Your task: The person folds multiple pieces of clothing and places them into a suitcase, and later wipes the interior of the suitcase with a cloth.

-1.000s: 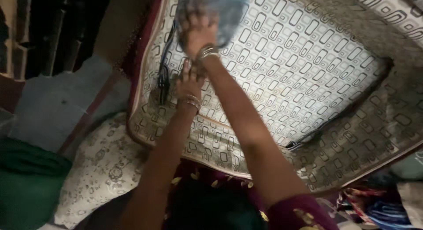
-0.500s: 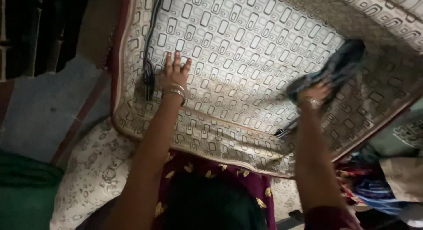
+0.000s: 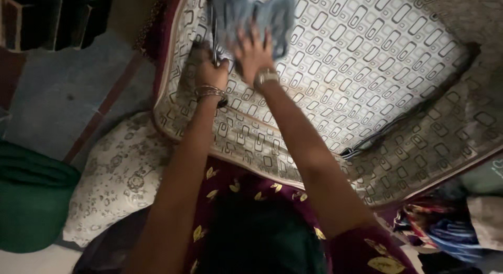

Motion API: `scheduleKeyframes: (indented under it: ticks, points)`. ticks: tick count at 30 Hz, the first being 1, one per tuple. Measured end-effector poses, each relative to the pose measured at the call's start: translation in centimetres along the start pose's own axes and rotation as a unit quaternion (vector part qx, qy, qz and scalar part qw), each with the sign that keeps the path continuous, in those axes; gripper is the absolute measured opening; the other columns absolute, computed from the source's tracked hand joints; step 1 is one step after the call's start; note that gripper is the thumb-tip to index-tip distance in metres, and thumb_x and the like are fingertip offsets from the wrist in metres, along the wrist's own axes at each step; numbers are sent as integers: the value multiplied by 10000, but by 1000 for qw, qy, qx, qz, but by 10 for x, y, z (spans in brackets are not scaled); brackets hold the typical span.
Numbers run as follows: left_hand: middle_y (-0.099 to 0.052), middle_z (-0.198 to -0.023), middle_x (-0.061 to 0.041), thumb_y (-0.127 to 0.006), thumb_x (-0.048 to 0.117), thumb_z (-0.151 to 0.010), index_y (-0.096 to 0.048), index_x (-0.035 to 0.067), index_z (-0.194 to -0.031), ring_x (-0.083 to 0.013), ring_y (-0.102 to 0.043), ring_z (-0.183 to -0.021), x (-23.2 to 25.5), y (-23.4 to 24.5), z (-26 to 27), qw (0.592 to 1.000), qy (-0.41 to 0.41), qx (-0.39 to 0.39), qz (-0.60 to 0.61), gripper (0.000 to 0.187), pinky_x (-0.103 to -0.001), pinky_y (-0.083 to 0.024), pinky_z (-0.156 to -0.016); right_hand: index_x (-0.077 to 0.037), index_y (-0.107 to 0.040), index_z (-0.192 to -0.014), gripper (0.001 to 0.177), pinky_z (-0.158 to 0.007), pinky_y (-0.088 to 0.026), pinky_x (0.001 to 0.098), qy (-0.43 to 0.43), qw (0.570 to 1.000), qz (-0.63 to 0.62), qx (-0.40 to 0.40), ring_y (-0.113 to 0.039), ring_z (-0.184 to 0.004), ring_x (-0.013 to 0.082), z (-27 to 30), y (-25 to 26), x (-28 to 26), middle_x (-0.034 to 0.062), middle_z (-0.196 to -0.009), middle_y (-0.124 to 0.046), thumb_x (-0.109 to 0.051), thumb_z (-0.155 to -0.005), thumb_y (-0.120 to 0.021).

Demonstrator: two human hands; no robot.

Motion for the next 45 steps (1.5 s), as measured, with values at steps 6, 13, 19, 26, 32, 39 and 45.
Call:
scheduleKeyframes:
  ticks: [6, 13, 19, 26, 32, 39, 45]
  points:
    - [-740, -763, -104, -759, 164, -926, -796, 84, -1013, -166, -661, -646, 44, 51, 66, 970, -151, -24, 187, 125, -373, -508, -601, -187, -680, -1284, 311, -933, -547, 384, 87, 954, 97, -269, -634, -1126, 224, 146, -109, 57, 99, -1288, -640, -323, -1084, -484]
    - [-697, -729, 41, -766, 192, -847, -689, 138, -972, -42, -644, -559, 50, 123, 122, 913, -85, -214, 337, 157, -239, -502, -452, -161, -719, -1177, 337, -981, -507, 504, -410, 904, -67, -103, -627, -1142, 350, 280, -185, 254, 152, -1211, -684, -406, -946, -701]
    - [-709, -685, 6, -807, 343, -896, -715, 78, -826, -107, -629, -551, 42, 162, 148, 972, -164, -169, 19, 289, -318, -483, -530, -67, -632, -1263, 441, -1006, -471, 502, -289, 913, -243, 154, -604, -1162, 395, 109, -209, 97, 217, -1273, -650, -400, -976, -671]
    - [-740, -1064, -89, -841, 275, -889, -762, 110, -1061, -208, -691, -1016, 67, 216, 193, 899, -422, -65, 97, 251, -336, -541, -867, -27, -683, -1165, 364, -975, -552, 428, 10, 829, -555, 71, -680, -1097, 345, -66, -128, -99, 211, -1190, -691, -280, -904, -689]
    - [-762, -1116, -80, -792, 265, -971, -621, 64, -1341, -115, -706, -914, 48, 190, 182, 907, -339, -136, 211, 454, -281, -545, -775, -115, -490, -1373, 568, -1058, -482, 517, -48, 703, -700, -115, -598, -1241, 344, 80, -155, -68, 161, -1498, -438, -366, -886, -641]
    - [-740, -1001, -57, -734, 223, -998, -548, 85, -1431, -90, -680, -790, 0, 182, 161, 954, -189, -40, 231, 491, -236, -528, -686, -74, -582, -1359, 413, -971, -481, 517, -111, 964, -189, -147, -601, -1201, 418, 191, -143, 92, 216, -1370, -616, -310, -1044, -458]
    - [-607, -1383, -130, -738, 86, -972, -497, 44, -1438, -158, -627, -926, 22, 173, 177, 938, -251, 16, 240, 526, -272, -533, -683, -129, -540, -1448, 586, -1138, -427, 416, -15, 954, -297, 37, -439, -1370, 305, 89, -45, -53, 167, -1552, -437, -133, -871, -645]
Point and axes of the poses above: each hand's wrist, its own z-axis away from the middle knuckle, its own y-axis out of the back of the hand, x = y × z, the point moved 6 cm from there along -z, towards the middle knuckle
